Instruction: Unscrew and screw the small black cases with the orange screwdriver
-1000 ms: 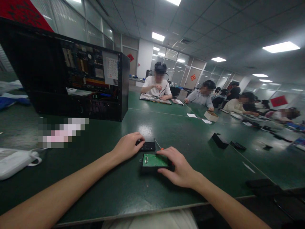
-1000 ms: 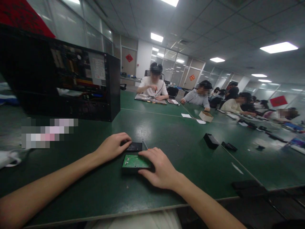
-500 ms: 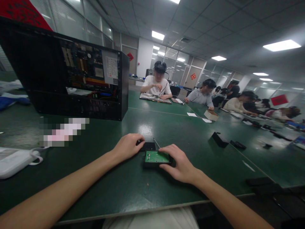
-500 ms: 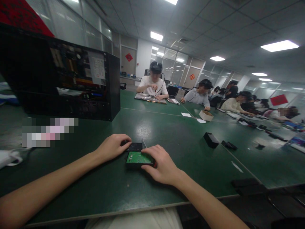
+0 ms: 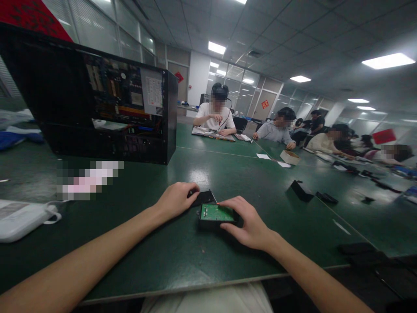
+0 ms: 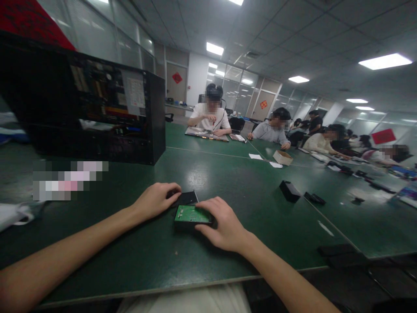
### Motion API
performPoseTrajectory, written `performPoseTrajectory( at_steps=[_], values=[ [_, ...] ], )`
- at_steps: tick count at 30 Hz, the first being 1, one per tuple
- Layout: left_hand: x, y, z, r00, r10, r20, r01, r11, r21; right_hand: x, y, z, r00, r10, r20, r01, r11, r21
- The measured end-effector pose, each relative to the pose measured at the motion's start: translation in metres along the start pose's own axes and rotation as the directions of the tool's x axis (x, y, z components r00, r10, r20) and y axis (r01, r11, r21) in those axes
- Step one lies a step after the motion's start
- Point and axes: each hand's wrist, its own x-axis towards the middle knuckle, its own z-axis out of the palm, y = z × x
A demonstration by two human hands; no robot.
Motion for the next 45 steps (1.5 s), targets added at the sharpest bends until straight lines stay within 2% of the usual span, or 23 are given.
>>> performPoseTrajectory(
  at_steps=[8,11,17,21,25,29,33,36,39,40,42,44,45],
  values=[
    [0.001,0.001,0.000,1.000,-0.008,-0.003,0.008,0.999,-0.038,-0.001,0.001,-0.003,1.000,-0.002,-0.023,0.002,1.000,-0.025],
    [0.002,0.000,0.002,0.999,-0.031,-0.028,0.026,0.985,-0.168,-0.004,0.002,-0.006,0.999,0.015,-0.049,-0.017,0.999,-0.047],
    [0.003,-0.003,0.003,0.983,-0.174,-0.052,0.136,0.895,-0.426,-0.010,0.006,-0.015,0.994,0.045,-0.100,-0.054,0.995,-0.085],
    [0.004,-0.001,0.002,0.978,-0.205,-0.026,0.156,0.815,-0.559,-0.016,0.014,-0.030,0.978,0.102,-0.181,-0.131,0.980,-0.151],
    [0.003,0.003,0.003,0.978,-0.209,0.007,0.164,0.748,-0.643,-0.034,0.031,-0.059,0.930,0.195,-0.313,-0.275,0.932,-0.235],
    [0.002,0.007,0.004,0.980,-0.195,0.031,0.169,0.753,-0.635,-0.069,0.059,-0.104,0.820,0.290,-0.493,-0.485,0.809,-0.332],
    [0.001,0.011,0.003,0.978,-0.206,-0.033,0.138,0.758,-0.638,-0.121,0.090,-0.153,0.650,0.421,-0.632,-0.729,0.580,-0.364],
    [0.000,0.015,0.002,0.962,-0.256,-0.094,0.129,0.733,-0.668,-0.166,0.110,-0.186,0.446,0.546,-0.709,-0.890,0.357,-0.284],
    [-0.001,0.018,-0.002,0.943,-0.324,-0.076,0.174,0.674,-0.718,-0.210,0.126,-0.213,0.211,0.602,-0.770,-0.977,0.123,-0.172],
    [-0.002,0.020,-0.003,0.937,-0.343,-0.063,0.188,0.649,-0.737,-0.224,0.131,-0.220,0.155,0.601,-0.784,-0.987,0.060,-0.150],
    [-0.002,0.022,-0.004,0.929,-0.366,-0.051,0.198,0.610,-0.767,-0.247,0.140,-0.231,0.085,0.608,-0.789,-0.992,-0.021,-0.124],
    [-0.001,0.023,-0.004,0.925,-0.374,-0.061,0.188,0.593,-0.783,-0.263,0.150,-0.237,0.083,0.624,-0.777,-0.992,-0.023,-0.124],
    [-0.001,0.023,-0.003,0.925,-0.374,-0.067,0.181,0.590,-0.787,-0.269,0.154,-0.238,0.105,0.630,-0.770,-0.991,0.002,-0.133]
  ],
)
